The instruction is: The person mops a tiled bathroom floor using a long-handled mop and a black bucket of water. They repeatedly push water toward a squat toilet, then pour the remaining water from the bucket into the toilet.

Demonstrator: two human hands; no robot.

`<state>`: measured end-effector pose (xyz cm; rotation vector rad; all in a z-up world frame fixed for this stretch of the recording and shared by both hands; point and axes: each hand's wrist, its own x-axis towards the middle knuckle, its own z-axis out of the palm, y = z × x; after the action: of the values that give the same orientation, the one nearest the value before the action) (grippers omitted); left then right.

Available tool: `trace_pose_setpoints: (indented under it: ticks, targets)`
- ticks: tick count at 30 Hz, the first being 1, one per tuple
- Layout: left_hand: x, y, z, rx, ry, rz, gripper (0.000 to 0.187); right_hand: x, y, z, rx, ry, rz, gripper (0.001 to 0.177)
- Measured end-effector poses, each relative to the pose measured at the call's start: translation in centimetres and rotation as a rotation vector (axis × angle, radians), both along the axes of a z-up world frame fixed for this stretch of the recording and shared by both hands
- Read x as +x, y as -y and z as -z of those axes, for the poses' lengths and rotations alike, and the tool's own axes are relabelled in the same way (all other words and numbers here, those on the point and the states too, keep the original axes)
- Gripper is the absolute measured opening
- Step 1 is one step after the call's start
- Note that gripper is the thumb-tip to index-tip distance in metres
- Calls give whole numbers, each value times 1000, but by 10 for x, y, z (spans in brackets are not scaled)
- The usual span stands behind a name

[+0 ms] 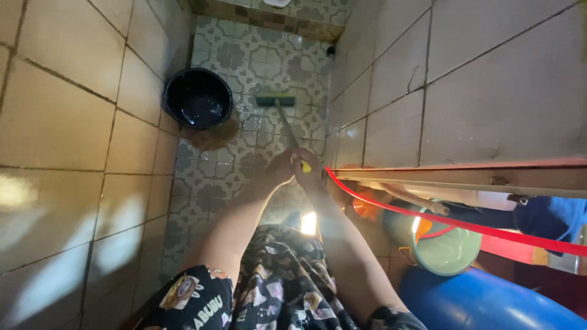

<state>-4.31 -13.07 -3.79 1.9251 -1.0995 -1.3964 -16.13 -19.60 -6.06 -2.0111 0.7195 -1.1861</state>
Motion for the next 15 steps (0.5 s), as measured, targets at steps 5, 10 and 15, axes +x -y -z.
trace_pose_setpoints:
  ticks: [5, 10, 15]
  targets:
    - [-17, -12, -124, 127, 62, 202, 50, -55, -49, -49, 58, -24, 15, 7]
    - [-34, -43, -146, 45, 113, 394, 53, -128, -62, 34, 528, 162, 7, 12]
    - [-39, -9, -100, 129, 72, 218, 63, -67, 55, 95, 136, 39, 97, 17]
